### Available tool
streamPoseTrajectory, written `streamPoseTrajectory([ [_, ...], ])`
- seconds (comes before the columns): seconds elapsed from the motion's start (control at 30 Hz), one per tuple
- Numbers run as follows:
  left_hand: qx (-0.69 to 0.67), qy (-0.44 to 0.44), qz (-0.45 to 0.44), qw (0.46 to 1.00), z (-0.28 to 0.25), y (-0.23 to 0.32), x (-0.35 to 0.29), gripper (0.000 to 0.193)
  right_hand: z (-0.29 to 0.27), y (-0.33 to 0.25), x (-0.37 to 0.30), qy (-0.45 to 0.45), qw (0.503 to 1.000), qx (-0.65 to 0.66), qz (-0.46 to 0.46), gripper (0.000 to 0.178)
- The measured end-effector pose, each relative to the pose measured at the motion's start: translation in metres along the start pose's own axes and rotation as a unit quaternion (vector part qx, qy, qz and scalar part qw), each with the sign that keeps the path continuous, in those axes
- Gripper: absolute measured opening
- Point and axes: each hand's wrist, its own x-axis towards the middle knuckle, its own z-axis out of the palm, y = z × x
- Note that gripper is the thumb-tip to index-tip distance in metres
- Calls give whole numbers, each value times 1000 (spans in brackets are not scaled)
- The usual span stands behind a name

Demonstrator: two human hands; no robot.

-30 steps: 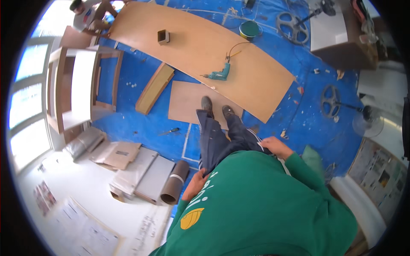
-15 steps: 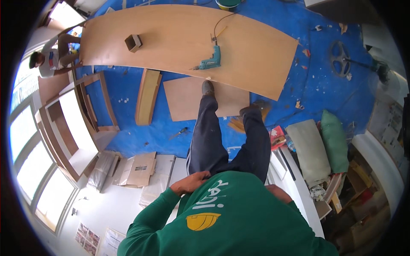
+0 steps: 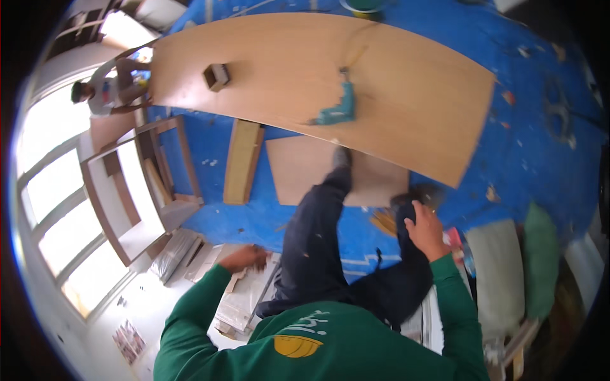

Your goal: The person aligns wood panels and uses a drill to secure screws into the edge of the boards.

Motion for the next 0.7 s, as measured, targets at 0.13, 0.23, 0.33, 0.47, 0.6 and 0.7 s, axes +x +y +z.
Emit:
streamPoseTrajectory([
  [0.13,307,352,128,875,-112,50,167,49,35,-35,189,17,980,-84,-182,82],
  [0.23,363,385,53,847,-207,111,253,58,76,-76,309,100,926,-100,-350,85],
  [0.33,378,520,145,752,-302,155,301,66,124,-97,402,134,869,-146,-453,74],
  [0.47,367,648,146,651,-429,194,354,72,179,-93,459,130,860,-223,-441,51],
  [0.6,280,680,164,658,-515,269,427,71,190,-63,461,122,882,-287,-353,47],
  [0.7,463,767,2,445,-639,210,382,77,182,-51,428,207,873,-238,-373,48],
])
